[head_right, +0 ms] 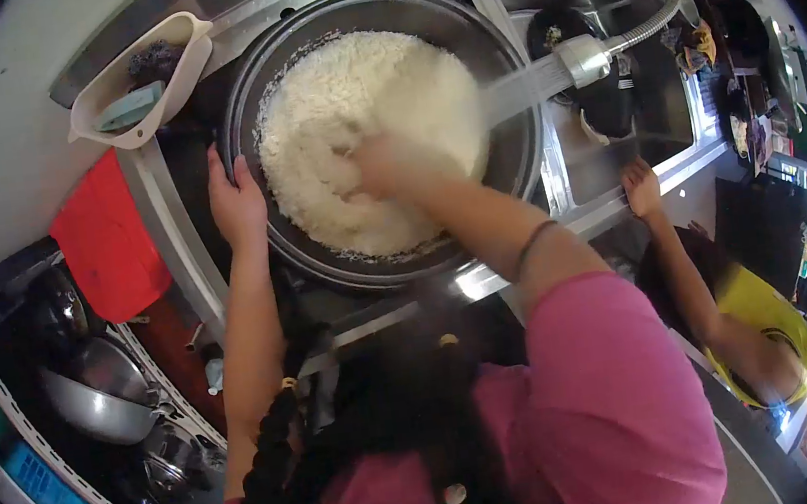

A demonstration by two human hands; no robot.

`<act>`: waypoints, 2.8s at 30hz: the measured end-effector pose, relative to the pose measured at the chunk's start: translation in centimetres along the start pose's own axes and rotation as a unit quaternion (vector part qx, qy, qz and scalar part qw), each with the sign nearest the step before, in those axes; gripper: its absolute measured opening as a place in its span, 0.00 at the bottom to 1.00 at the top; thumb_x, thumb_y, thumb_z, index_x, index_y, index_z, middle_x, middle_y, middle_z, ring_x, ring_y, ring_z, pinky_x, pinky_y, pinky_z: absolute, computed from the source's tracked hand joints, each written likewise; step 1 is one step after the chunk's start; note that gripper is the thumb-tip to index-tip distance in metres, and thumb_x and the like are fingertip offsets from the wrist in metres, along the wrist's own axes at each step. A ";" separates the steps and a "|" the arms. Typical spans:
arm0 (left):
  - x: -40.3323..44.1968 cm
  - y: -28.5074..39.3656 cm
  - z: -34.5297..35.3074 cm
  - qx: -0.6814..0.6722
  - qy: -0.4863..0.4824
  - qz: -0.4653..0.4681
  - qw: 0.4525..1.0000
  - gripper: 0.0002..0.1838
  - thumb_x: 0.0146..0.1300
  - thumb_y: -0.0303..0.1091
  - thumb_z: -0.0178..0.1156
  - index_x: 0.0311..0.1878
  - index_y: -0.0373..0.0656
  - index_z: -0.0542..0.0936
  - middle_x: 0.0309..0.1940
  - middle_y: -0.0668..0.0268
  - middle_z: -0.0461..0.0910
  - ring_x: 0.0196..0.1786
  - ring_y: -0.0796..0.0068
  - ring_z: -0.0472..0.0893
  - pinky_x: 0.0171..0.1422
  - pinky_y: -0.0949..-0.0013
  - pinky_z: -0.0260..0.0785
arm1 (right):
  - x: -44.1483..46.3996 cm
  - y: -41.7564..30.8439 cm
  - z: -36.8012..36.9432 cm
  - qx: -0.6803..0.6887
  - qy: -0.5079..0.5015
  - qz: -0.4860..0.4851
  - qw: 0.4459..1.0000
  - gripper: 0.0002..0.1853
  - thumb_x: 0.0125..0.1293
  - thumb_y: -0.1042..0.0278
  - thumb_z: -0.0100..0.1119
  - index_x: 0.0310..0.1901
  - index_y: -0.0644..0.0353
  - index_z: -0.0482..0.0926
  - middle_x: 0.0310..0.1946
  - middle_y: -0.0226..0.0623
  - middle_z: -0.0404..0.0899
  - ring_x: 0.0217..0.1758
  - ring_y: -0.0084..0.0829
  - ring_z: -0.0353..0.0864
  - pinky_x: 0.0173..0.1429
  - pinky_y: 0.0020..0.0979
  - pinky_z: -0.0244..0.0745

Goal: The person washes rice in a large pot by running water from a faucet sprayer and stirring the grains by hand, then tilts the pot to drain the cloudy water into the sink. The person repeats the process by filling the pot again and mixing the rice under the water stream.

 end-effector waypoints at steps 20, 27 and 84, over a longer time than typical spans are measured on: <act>0.1 0.7 -0.5 0.020 -0.012 -0.005 1.000 0.26 0.70 0.43 0.56 0.69 0.51 0.69 0.54 0.51 0.74 0.54 0.45 0.78 0.56 0.54 0.73 | 1.9 8.7 0.8 0.066 -0.290 0.180 0.938 0.26 0.56 0.53 0.65 0.54 0.60 0.80 0.57 0.46 0.79 0.58 0.45 0.80 0.57 0.47 0.76; -0.1 0.9 -0.8 0.016 -0.024 -0.008 1.000 0.26 0.70 0.42 0.55 0.69 0.48 0.69 0.52 0.50 0.76 0.53 0.45 0.78 0.56 0.52 0.73 | 3.5 -1.1 2.9 -0.085 -0.235 0.096 0.963 0.20 0.55 0.58 0.63 0.49 0.58 0.84 0.46 0.44 0.84 0.52 0.40 0.83 0.57 0.44 0.76; -0.3 0.5 -0.5 0.013 -0.025 0.003 1.000 0.26 0.71 0.42 0.53 0.70 0.44 0.69 0.58 0.47 0.78 0.58 0.45 0.78 0.61 0.54 0.70 | -4.5 -0.1 3.2 0.058 -0.281 0.076 0.955 0.27 0.56 0.46 0.63 0.54 0.54 0.84 0.62 0.48 0.75 0.65 0.54 0.73 0.66 0.56 0.68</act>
Point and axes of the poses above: each hand's wrist, its own x-axis towards the middle knuckle, its own z-axis out of the palm, y = z × x, the point moved 1 cm from there along x, towards the middle knuckle
